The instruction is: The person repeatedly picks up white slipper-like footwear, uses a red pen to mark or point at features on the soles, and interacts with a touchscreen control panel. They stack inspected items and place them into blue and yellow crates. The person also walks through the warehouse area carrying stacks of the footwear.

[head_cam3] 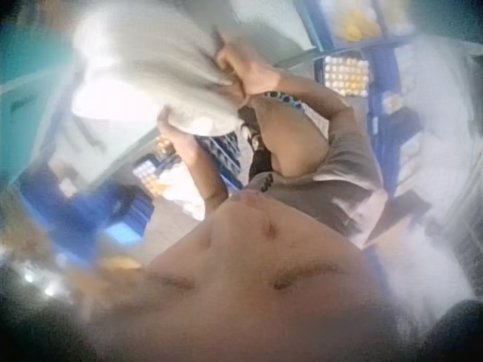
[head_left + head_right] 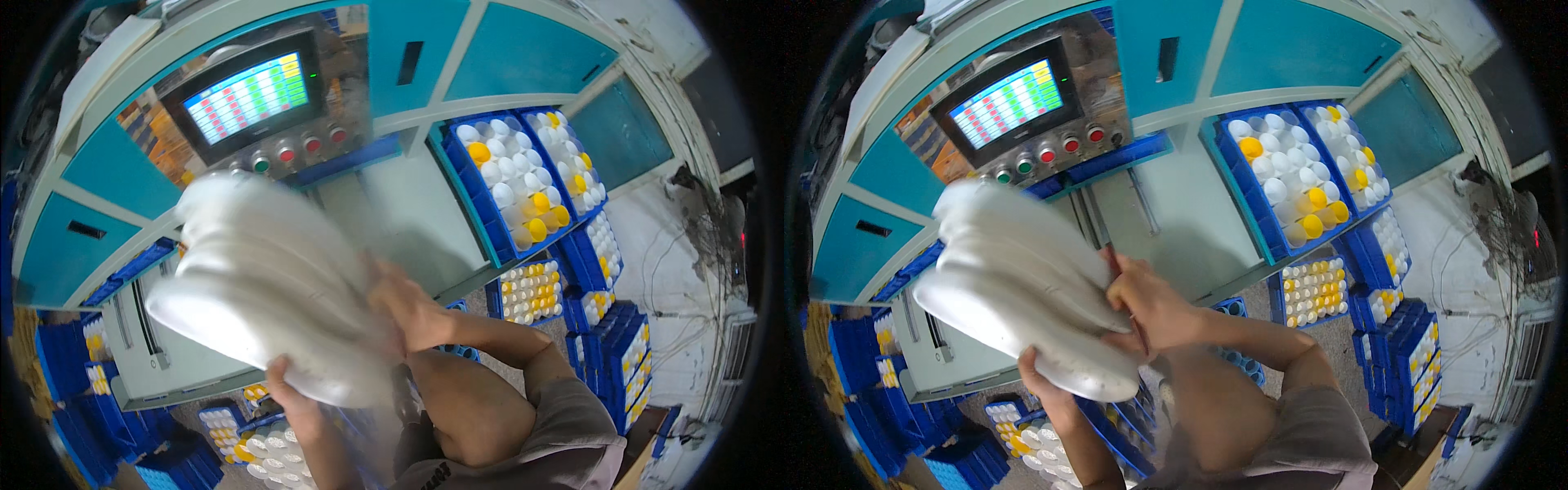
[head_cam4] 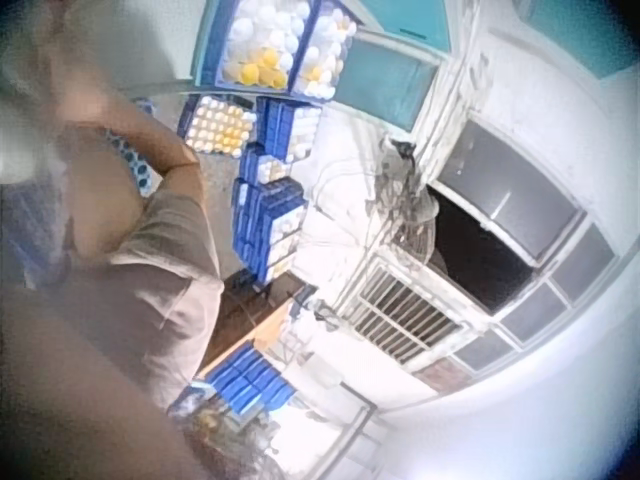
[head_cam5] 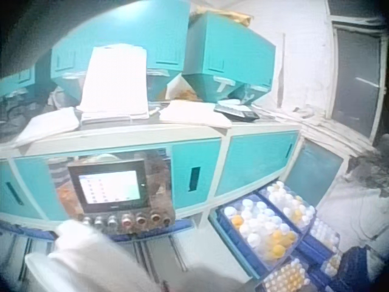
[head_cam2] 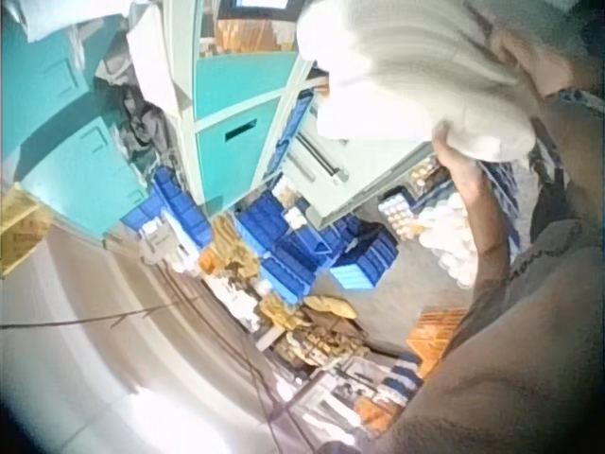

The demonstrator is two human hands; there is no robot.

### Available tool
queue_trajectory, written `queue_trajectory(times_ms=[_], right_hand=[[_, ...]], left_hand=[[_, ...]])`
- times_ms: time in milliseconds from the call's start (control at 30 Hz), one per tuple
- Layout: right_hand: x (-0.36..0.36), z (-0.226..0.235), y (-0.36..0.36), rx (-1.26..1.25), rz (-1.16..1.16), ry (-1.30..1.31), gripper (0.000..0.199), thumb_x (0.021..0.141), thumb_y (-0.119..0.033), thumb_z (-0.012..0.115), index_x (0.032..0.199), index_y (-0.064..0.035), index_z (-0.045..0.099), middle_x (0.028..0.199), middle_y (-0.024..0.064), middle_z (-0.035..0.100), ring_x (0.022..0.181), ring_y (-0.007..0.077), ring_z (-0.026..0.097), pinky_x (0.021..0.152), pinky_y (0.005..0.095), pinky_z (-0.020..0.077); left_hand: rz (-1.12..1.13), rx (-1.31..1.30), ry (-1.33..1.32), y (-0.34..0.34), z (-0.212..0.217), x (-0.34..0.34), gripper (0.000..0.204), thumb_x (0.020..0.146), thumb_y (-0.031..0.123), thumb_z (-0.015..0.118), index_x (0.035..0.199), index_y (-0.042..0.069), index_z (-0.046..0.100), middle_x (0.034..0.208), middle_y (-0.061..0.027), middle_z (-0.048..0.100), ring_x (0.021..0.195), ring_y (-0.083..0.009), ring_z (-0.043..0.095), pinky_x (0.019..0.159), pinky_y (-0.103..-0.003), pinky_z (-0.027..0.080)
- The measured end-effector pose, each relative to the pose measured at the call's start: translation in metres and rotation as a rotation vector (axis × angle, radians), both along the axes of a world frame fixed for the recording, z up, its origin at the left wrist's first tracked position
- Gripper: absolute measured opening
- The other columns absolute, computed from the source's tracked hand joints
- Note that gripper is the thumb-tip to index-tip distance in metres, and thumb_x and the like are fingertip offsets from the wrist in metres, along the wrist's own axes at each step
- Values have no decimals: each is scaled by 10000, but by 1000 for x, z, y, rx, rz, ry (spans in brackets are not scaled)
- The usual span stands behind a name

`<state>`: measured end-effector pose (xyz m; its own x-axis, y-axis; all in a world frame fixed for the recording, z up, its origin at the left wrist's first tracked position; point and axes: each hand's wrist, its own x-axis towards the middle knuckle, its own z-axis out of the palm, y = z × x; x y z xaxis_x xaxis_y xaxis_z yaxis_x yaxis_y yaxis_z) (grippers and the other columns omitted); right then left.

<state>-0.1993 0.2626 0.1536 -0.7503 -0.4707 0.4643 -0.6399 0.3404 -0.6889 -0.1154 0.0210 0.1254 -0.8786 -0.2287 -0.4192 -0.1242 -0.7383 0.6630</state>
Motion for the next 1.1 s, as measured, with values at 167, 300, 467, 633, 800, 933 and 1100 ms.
queue_trajectory(times_ms=[167, 300, 467, 633, 800, 933, 1100], right_hand=[[-9, 13, -50, -98, 504, -246, 400, 884, -379, 741, 965, -92, 476, 1287, 197, 544, 1077, 390, 573, 904, 472, 456], [-29, 21, -73, -230, 520, -96, 342, 932, -324, 692, 1128, -71, 571, 1121, 137, 615, 1005, 329, 604, 888, 416, 462], [-129, 0, -92, 144, -176, 300, 317, 911, -116, 660, 1222, -59, 636, 907, 86, 600, 779, 273, 594, 736, 404, 449], [-174, -34, -96, 140, -190, 379, 264, 930, -110, 598, 1178, -60, 672, 861, 117, 601, 765, 322, 582, 725, 416, 459], [-173, -33, -104, 123, -169, 405, 277, 914, -68, 611, 1185, -46, 666, 876, 125, 610, 766, 323, 576, 696, 396, 458], [-126, 2, -107, -74, 43, 163, 299, 926, -104, 634, 1216, -29, 644, 946, 117, 637, 723, 275, 581, 702, 378, 451], [-12, 49, -100, -141, 707, -551, 636, 905, -178, 721, 1463, -66, 436, 1445, 133, 474, 1251, 235, 476, 1053, 367, 367]], left_hand=[[-29, 77, 236, -36, -24, 14, 859, 738, 322, 639, 1454, -61, 359, 1312, -252, 555, 1143, -383, 611, 989, -455, 523], [22, 180, 224, -23, -33, 14, 863, 739, 326, 641, 1456, -61, 358, 1313, -255, 556, 1147, -386, 610, 990, -459, 523], [42, 252, 215, -16, -30, 14, 867, 739, 331, 643, 1458, -61, 357, 1315, -259, 557, 1153, -389, 610, 992, -463, 524], [59, 283, 221, -15, -31, 17, 872, 740, 335, 645, 1461, -61, 357, 1317, -262, 558, 1158, -392, 609, 993, -467, 524], [91, 313, 254, -14, -32, 20, 876, 740, 340, 647, 1463, -61, 356, 1319, -266, 559, 1163, -395, 608, 995, -471, 525], [126, 341, 305, -18, -27, 23, 880, 741, 343, 648, 1465, -60, 356, 1321, -269, 560, 1168, -397, 608, 996, -475, 525], [196, 367, 417, -35, -23, 33, 884, 741, 348, 650, 1468, -60, 355, 1323, -272, 561, 1173, -400, 607, 998, -479, 526]])
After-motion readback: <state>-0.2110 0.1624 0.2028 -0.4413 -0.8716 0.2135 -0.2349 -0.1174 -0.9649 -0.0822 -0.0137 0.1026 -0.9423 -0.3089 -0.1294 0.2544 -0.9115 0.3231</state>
